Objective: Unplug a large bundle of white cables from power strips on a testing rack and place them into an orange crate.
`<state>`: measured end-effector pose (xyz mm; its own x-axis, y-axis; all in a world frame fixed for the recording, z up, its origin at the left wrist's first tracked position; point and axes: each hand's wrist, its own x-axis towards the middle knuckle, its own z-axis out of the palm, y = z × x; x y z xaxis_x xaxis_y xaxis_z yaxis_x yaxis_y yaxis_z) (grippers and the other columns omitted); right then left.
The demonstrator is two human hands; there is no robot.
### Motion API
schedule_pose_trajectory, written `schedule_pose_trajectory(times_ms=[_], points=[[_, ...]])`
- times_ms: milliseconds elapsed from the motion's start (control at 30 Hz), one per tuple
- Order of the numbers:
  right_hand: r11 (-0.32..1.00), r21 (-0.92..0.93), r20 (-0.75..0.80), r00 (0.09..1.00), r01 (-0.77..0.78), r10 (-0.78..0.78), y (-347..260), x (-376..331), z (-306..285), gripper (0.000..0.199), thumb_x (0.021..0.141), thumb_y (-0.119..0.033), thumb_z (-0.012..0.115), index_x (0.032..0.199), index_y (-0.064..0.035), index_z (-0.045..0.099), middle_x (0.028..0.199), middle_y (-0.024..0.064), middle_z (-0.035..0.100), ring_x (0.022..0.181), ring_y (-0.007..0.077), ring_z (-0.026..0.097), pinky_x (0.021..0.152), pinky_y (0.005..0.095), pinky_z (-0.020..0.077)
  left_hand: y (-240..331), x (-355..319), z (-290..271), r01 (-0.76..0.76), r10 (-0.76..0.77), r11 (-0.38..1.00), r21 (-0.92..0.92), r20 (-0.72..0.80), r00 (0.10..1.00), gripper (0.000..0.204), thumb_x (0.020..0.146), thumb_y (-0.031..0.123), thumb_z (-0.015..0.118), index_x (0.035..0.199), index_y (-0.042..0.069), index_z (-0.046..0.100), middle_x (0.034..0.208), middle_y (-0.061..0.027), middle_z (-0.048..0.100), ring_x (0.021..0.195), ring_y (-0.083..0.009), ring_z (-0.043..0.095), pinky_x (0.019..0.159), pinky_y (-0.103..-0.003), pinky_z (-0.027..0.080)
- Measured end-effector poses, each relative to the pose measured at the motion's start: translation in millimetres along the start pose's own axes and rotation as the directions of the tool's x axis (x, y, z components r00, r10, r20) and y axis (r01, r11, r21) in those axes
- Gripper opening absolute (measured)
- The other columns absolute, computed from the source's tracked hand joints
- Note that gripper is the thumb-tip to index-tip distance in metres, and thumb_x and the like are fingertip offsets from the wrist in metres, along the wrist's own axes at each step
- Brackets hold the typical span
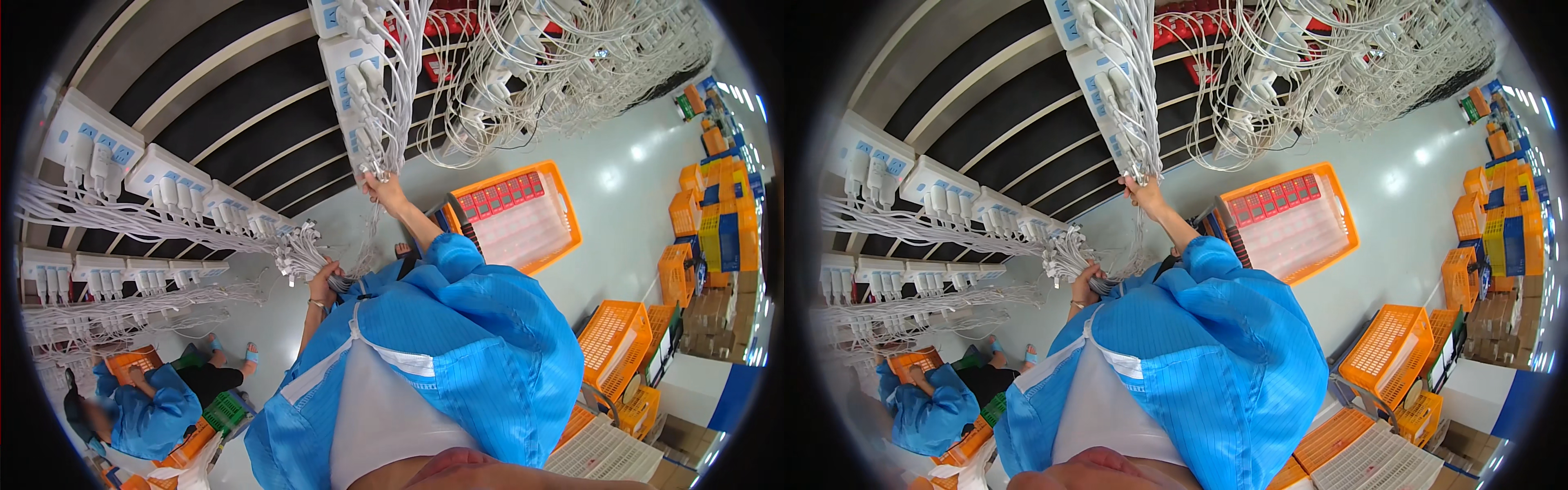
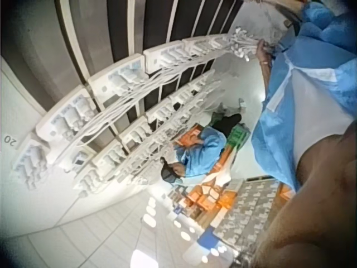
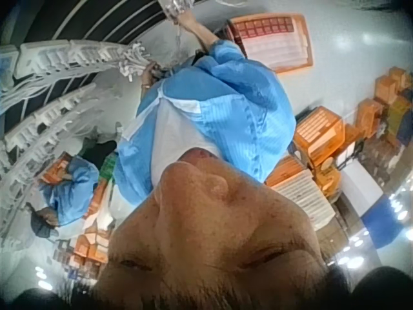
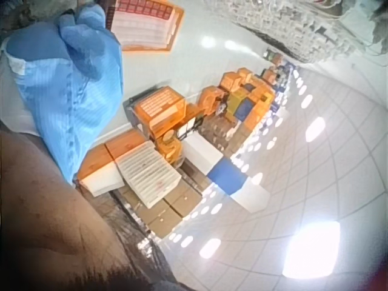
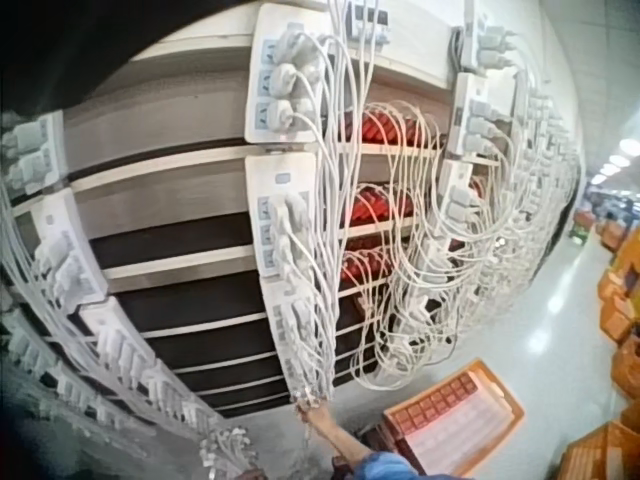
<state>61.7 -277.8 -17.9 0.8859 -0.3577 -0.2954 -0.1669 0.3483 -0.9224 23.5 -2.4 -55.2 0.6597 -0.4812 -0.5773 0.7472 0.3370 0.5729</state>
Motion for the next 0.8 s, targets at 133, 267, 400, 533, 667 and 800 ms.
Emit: schedule_pose_trajectory(times_ms=[133, 267, 400, 533, 667, 800], points=[[0.999, 0.047, 0.007, 1.000, 0.000, -0.001, 2.8, -7.8, -4.8, 0.024, 0.095, -0.026, 0.055, 0.100, -0.0035, 0.064, 0.063, 0.0014, 0.056, 0.053, 0.0075, 0.046, 0.049, 0.0244, 0.0374, 0.5, -0.4, -0.6, -0.017, 0.017, 1.000, 0.011, -0.001, 1.000, 0.015, 0.080, 0.002, 0.064, 0.089, 0.007, 0.054, 0.064, -0.0050, 0.052, 0.063, -0.0191, 0.055, 0.063, -0.030, 0.047], [0.948, -0.247, 0.042, 0.980, 0.199, -0.195, -13.3, -16.1, 2.2, 0.024, 0.094, -0.020, 0.055, 0.108, -0.0025, 0.064, 0.064, 0.0009, 0.054, 0.055, 0.0097, 0.049, 0.052, 0.0257, 0.0397, 1.3, 2.7, -3.3, 0.003, -0.003, 1.000, 0.016, 0.026, 1.000, 0.016, 0.079, 0.002, 0.064, 0.090, 0.007, 0.053, 0.063, -0.0053, 0.052, 0.063, -0.0195, 0.055, 0.063, -0.031, 0.047], [0.531, -0.549, 0.045, 0.657, 0.646, -0.752, -38.9, -10.0, 10.3, 0.025, 0.092, -0.016, 0.055, 0.111, -0.0002, 0.061, 0.066, 0.0052, 0.057, 0.062, 0.0167, 0.055, 0.060, 0.0306, 0.0446, -0.2, 4.0, -0.6, 0.024, -0.024, 0.999, 0.025, 0.022, 0.999, 0.017, 0.079, 0.001, 0.064, 0.090, 0.006, 0.053, 0.064, -0.0056, 0.052, 0.062, -0.0197, 0.055, 0.062, -0.031, 0.047], [0.724, -0.579, -0.163, 0.816, 0.376, -0.555, -71.9, -8.7, 1.7, 0.026, 0.091, -0.019, 0.055, 0.105, 0.0026, 0.058, 0.072, 0.0157, 0.061, 0.067, 0.0282, 0.061, 0.064, 0.0365, 0.0466, -4.6, 6.2, -4.7, 0.017, -0.017, 0.999, 0.036, 0.010, 1.000, 0.018, 0.078, 0.001, 0.064, 0.091, 0.006, 0.052, 0.064, -0.0058, 0.052, 0.062, -0.0197, 0.055, 0.062, -0.031, 0.047], [0.531, -0.800, -0.207, 0.702, 0.279, -0.682, -45.6, 22.8, -26.1, 0.027, 0.093, -0.023, 0.052, 0.091, 0.0036, 0.056, 0.070, 0.0167, 0.062, 0.064, 0.0241, 0.062, 0.057, 0.0379, 0.0446, -3.0, 6.8, -2.5, 0.013, -0.013, 1.000, 0.016, 0.003, 1.000, 0.019, 0.078, 0.001, 0.065, 0.092, 0.006, 0.052, 0.063, -0.0058, 0.052, 0.061, -0.0194, 0.055, 0.063, -0.031, 0.048], [0.828, -0.503, -0.235, 0.883, 0.247, -0.406, -40.5, 22.0, -30.3, 0.027, 0.094, -0.024, 0.053, 0.081, -0.0004, 0.056, 0.063, 0.0103, 0.058, 0.055, 0.0203, 0.056, 0.054, 0.0352, 0.0439, -2.8, 1.8, -6.1, -0.019, 0.019, 1.000, 0.012, -0.037, 0.999, 0.019, 0.077, 0.000, 0.065, 0.091, 0.006, 0.052, 0.063, -0.0059, 0.052, 0.061, -0.0193, 0.054, 0.063, -0.031, 0.048]])
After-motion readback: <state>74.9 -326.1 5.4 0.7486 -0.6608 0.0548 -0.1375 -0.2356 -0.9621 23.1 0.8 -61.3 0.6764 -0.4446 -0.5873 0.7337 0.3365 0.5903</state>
